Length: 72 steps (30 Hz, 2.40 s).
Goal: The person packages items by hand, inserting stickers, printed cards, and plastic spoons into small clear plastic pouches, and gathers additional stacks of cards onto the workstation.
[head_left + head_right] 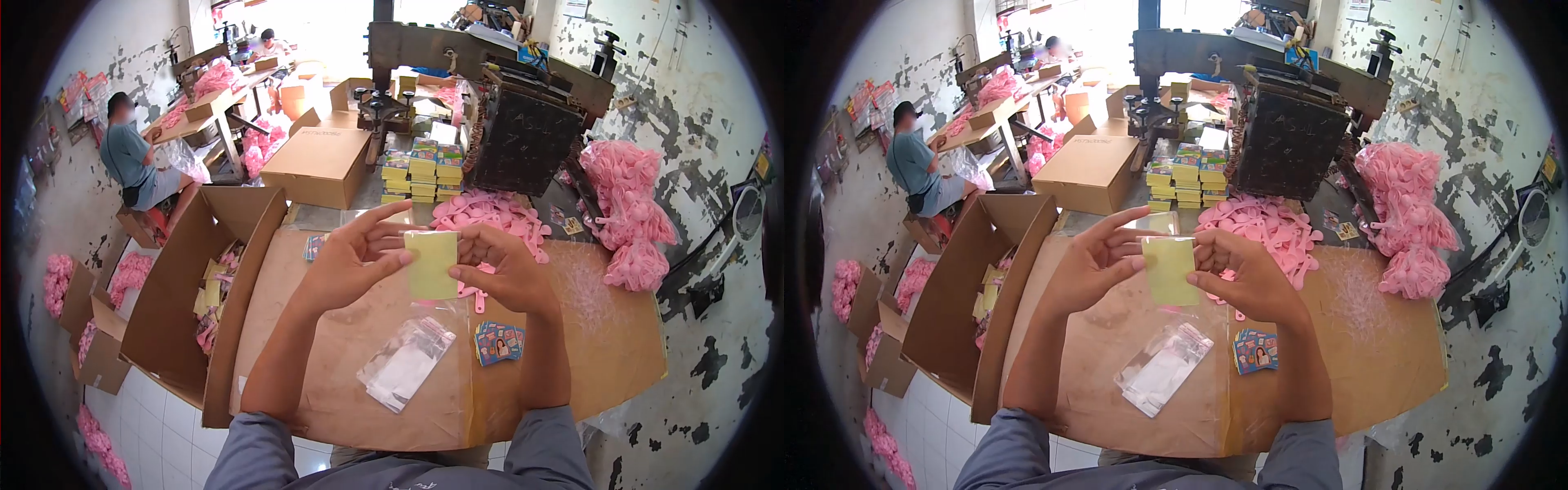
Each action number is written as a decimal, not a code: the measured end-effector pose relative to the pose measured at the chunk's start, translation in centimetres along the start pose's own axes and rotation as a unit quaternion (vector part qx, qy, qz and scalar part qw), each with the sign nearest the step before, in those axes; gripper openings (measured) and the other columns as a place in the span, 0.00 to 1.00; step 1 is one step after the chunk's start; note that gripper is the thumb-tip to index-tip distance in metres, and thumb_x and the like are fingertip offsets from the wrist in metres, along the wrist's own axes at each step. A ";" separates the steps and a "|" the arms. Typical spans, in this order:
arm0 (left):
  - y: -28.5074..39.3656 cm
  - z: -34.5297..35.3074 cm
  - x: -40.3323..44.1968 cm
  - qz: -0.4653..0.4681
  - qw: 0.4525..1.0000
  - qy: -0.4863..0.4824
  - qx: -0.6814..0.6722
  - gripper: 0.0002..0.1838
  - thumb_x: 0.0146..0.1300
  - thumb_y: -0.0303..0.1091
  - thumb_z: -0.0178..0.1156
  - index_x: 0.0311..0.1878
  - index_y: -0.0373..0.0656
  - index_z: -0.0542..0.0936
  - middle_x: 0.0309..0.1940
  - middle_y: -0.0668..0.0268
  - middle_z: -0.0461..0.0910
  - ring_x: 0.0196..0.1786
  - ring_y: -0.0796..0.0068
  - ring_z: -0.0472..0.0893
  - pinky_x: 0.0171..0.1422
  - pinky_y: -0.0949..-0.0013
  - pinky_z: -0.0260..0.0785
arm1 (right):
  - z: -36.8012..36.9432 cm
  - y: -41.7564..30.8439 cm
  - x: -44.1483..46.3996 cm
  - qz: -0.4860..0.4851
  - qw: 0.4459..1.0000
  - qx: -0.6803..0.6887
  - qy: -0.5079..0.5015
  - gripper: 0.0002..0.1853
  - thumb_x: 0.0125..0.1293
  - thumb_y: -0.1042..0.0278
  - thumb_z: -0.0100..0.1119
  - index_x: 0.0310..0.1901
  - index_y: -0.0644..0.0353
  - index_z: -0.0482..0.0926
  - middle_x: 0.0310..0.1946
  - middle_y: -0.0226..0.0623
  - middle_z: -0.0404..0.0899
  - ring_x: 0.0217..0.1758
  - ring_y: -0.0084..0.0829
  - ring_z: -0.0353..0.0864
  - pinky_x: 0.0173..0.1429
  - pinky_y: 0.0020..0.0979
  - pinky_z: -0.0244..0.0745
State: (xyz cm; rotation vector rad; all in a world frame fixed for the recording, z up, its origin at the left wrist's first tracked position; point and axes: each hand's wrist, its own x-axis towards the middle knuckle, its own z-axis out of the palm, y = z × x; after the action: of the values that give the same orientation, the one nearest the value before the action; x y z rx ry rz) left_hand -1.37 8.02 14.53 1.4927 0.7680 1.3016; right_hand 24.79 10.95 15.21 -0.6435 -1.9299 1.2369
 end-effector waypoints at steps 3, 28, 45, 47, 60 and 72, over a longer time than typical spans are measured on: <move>-0.6 -1.7 -0.2 -0.056 0.993 -0.103 0.024 0.13 0.73 0.31 0.68 0.56 0.36 0.83 0.43 0.66 0.88 0.50 0.80 0.87 0.53 0.75 0.81 | 0.4 -0.2 -0.2 -0.011 1.000 0.028 0.006 0.23 0.69 0.79 0.69 0.64 0.66 0.76 0.45 0.31 0.85 0.47 0.21 0.84 0.52 0.26 0.79; -2.9 -4.0 0.1 -0.087 0.891 -0.115 0.431 0.21 0.61 0.51 0.74 0.42 0.41 0.88 0.38 0.59 0.90 0.41 0.60 0.90 0.48 0.59 0.81 | -5.0 -0.9 -4.2 0.128 0.914 -0.386 0.005 0.16 0.62 0.70 0.74 0.51 0.62 0.85 0.43 0.39 0.88 0.44 0.32 0.87 0.51 0.35 0.80; -11.4 -0.3 0.6 -0.200 0.885 -0.256 0.335 0.15 0.58 0.34 0.77 0.43 0.36 0.85 0.33 0.59 0.89 0.38 0.69 0.88 0.44 0.64 0.78 | -6.1 6.4 -9.6 0.331 0.863 -0.373 -0.084 0.11 0.57 0.79 0.70 0.43 0.64 0.86 0.38 0.44 0.85 0.43 0.37 0.86 0.47 0.38 0.79; -9.7 -0.3 0.8 -0.214 0.908 -0.248 0.260 0.15 0.60 0.31 0.75 0.47 0.34 0.84 0.34 0.58 0.89 0.38 0.73 0.89 0.44 0.66 0.79 | -7.2 6.3 -10.2 0.242 0.874 -0.409 -0.097 0.10 0.57 0.79 0.70 0.42 0.63 0.85 0.37 0.42 0.84 0.40 0.35 0.85 0.45 0.36 0.78; -3.4 -0.4 0.7 -0.108 0.978 -0.165 -0.069 0.09 0.73 0.28 0.68 0.51 0.34 0.82 0.44 0.61 0.89 0.48 0.74 0.89 0.55 0.70 0.82 | -2.1 -6.1 -2.1 0.030 0.937 -0.341 0.073 0.14 0.64 0.77 0.69 0.51 0.59 0.85 0.35 0.31 0.86 0.35 0.20 0.79 0.36 0.25 0.69; -0.8 0.0 -0.2 -0.062 0.993 -0.099 0.014 0.19 0.69 0.25 0.71 0.59 0.33 0.78 0.41 0.59 0.90 0.43 0.75 0.90 0.49 0.71 0.83 | 0.5 -3.9 -1.9 -0.111 0.946 -0.226 0.206 0.11 0.69 0.79 0.67 0.52 0.65 0.84 0.42 0.30 0.85 0.41 0.16 0.81 0.43 0.23 0.75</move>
State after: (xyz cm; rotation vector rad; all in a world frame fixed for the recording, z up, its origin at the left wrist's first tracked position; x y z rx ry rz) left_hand -1.35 8.08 13.75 1.5456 0.7388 1.0370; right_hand 25.44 7.72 18.09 -0.8155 -1.8641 0.4662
